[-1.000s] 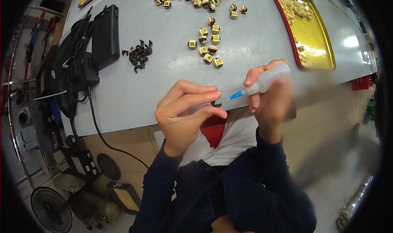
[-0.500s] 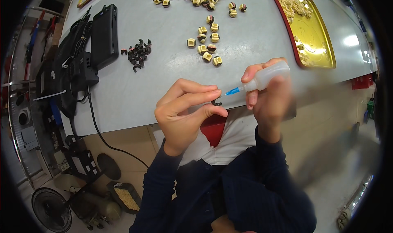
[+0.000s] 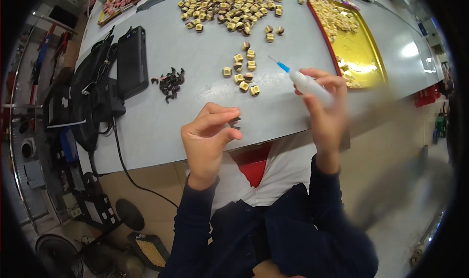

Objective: The person applies glue from a squeeze bottle onto small black pieces and attaches them to cube-shaped blocks by hand.

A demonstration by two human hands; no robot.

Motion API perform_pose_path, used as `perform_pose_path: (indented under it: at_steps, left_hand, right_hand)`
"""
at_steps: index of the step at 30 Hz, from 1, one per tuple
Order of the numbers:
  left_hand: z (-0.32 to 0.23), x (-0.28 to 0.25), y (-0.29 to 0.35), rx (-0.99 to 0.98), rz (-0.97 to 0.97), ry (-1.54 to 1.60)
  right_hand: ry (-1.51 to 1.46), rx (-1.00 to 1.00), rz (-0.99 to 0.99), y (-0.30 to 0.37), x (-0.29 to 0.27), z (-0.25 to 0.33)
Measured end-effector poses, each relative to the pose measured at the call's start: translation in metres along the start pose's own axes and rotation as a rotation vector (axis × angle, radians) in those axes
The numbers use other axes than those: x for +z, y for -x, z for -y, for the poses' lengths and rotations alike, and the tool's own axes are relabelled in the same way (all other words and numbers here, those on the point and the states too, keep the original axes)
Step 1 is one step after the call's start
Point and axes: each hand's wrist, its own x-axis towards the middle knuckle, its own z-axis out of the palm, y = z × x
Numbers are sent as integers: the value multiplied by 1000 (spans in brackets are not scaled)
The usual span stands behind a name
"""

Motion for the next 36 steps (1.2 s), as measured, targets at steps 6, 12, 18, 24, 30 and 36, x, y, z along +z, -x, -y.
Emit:
perform_pose_path:
  at_steps: [6,12,18,24,30,36]
  left_hand:
    - [-3,-4,4,-51,-51,-39]
    - [-7,-1,4,-58,-40,-93]
    - [-3,-1,2,-48,-21,-82]
    - [-4,-2,4,-28,-18,-84]
    - [-2,-1,4,-28,2,-85]
    - [-6,-1,7,73,41,-155]
  right_hand:
    - [398,-115,36,-7,-4,-8]
    - [383,-52,65,-10,-14,-5]
    - [859,-104,-143,-46,-91,15]
    - [938,89,61,-67,-124,-4]
    - [642,-4,-106,-62,-107,3]
    - [174,81,53,-6,-44,40]
